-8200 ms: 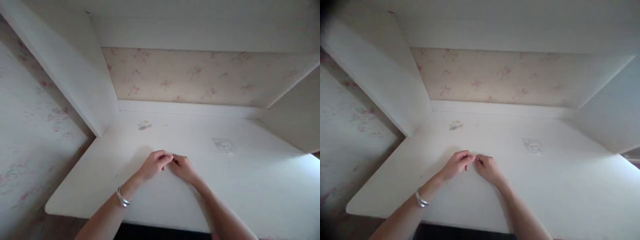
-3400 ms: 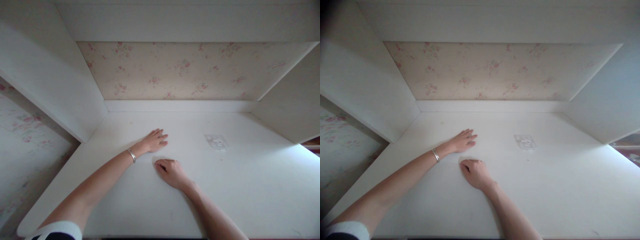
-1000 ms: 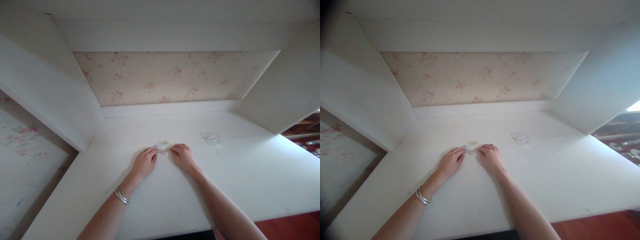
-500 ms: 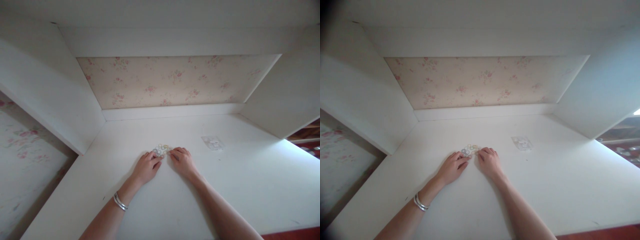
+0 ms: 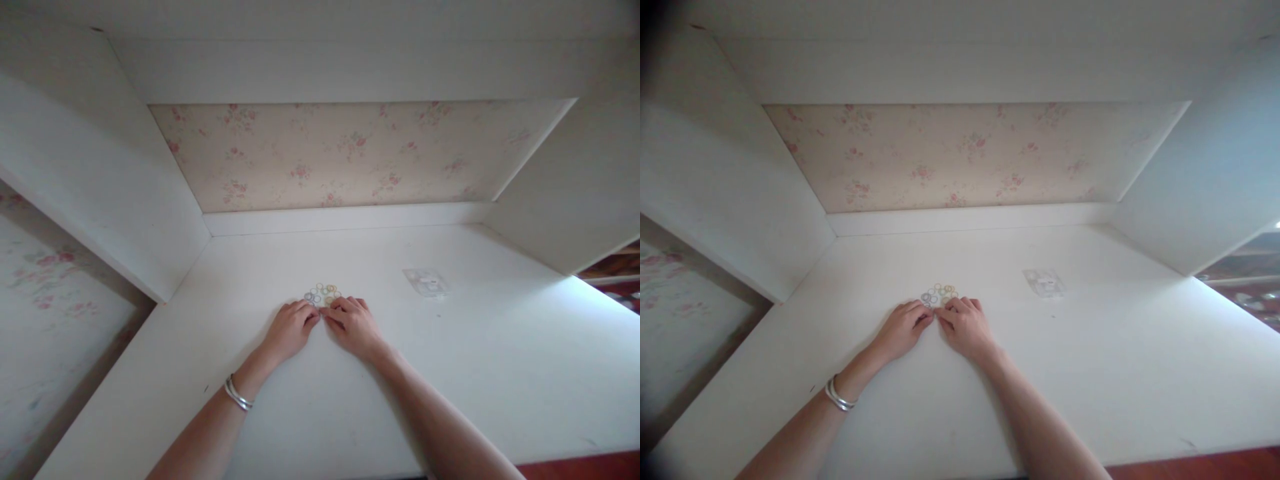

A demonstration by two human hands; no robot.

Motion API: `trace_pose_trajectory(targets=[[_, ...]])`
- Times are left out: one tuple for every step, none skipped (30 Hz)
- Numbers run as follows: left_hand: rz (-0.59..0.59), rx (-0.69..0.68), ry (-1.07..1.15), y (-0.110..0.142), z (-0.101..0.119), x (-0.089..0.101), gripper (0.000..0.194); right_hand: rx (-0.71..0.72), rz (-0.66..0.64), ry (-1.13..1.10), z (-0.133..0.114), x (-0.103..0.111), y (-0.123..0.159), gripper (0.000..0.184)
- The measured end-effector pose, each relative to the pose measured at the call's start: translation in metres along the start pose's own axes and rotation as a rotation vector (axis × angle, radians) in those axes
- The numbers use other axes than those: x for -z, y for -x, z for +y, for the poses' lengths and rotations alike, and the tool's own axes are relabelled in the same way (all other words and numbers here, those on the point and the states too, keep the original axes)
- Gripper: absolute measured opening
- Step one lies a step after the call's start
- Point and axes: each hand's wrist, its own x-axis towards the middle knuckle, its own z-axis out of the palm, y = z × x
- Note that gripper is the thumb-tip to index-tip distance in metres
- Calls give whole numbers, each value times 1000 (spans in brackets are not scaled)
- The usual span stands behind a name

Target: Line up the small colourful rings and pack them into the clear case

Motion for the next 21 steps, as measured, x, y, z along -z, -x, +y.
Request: trace_pose_trajectory(targets=[[0,-1,0,0,0,0,15,11,-2,5,0,0,0,32],[-1,-3,1,0,-1,0,15,19,-3,10,0,1,0,34],[-2,-7,4,1,-1,0,16,24,-3,15,0,1,0,34],[-1,-11,9,1,-1,0,17,27,-4,19,0,1,0,33],[0,-13,15,1,-2,0,18,27,-4,22,0,2,0,31],[3,-11,23,1,-2,0,18,22,-3,24,0,2,0,28],[7,-6,30,1,-2,0,19,12,0,27,-1,2,1,26],[11,3,36,1,-3,0,19,-3,4,29,-1,2,1,23],[14,14,40,1,-3,0,19,-20,9,31,-1,2,1,21],[15,23,42,1,-3,0,19,-37,16,34,-1,2,1,19],[15,30,42,1,-3,0,19,-53,23,36,-2,1,1,19],[14,34,42,1,-3,0,20,-67,28,37,-2,1,1,18],[12,36,40,2,-3,1,20,-79,33,37,-2,1,1,18],[11,36,37,2,-3,1,21,-89,36,35,-1,1,1,17],[12,37,33,2,-3,1,21,-98,37,34,-1,1,1,17],[14,37,28,2,-3,1,21,-106,37,33,-1,1,0,16],[15,34,24,2,-3,1,20,-111,34,33,-1,1,0,16],[14,26,20,2,-3,1,21,-114,32,31,0,1,0,16],[10,14,14,3,-3,1,21,-116,31,29,0,1,-1,16],[4,-2,4,3,-3,1,22,-117,31,25,0,1,-1,17],[-3,-17,-10,3,-3,0,23,-119,35,21,0,1,-1,17]])
